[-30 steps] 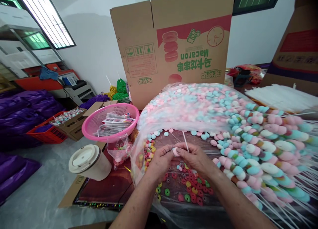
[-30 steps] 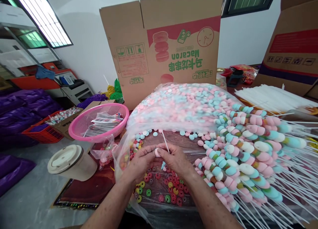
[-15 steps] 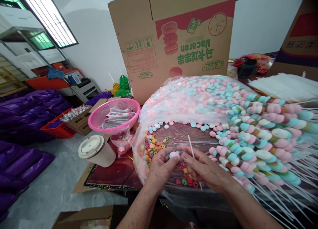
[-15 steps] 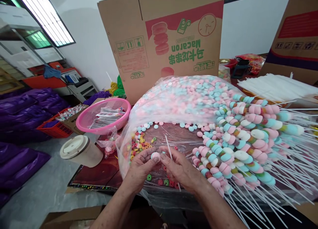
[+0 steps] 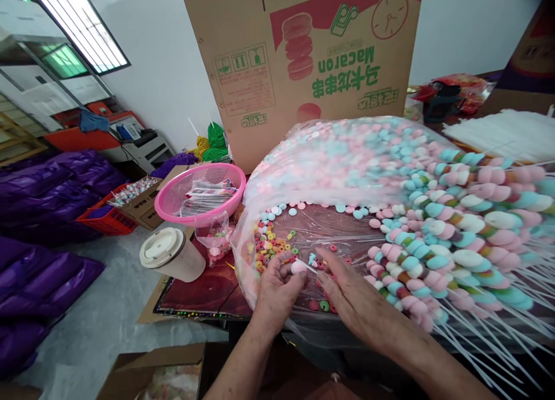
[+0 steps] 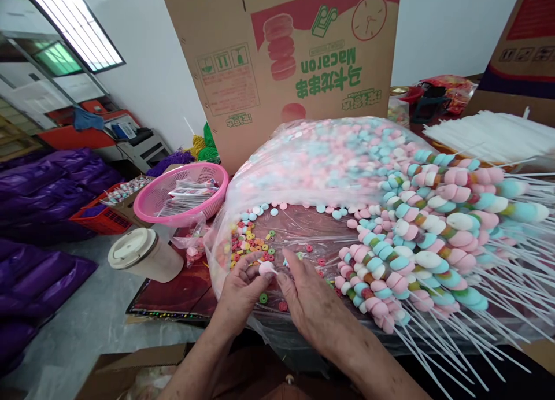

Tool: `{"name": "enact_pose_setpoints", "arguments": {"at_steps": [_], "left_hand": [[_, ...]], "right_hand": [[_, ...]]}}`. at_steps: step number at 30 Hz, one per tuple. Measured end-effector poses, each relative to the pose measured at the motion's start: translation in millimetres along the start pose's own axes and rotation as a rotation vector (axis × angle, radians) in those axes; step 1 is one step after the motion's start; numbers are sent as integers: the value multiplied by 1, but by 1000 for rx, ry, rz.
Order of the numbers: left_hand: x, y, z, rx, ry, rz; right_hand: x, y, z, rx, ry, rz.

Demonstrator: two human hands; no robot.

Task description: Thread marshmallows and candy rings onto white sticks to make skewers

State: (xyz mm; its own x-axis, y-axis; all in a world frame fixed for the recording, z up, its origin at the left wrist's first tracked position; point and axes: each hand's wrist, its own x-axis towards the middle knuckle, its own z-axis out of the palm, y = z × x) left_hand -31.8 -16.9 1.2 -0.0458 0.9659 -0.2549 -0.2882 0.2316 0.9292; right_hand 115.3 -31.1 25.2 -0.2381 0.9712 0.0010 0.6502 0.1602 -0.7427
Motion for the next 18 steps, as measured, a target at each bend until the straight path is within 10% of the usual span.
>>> {"name": "enact_pose_setpoints", "arguments": {"at_steps": [18], "left_hand": [[-5, 4, 8, 131, 169, 84]], "right_hand": [[-13, -18, 1, -755, -107, 68]]}}
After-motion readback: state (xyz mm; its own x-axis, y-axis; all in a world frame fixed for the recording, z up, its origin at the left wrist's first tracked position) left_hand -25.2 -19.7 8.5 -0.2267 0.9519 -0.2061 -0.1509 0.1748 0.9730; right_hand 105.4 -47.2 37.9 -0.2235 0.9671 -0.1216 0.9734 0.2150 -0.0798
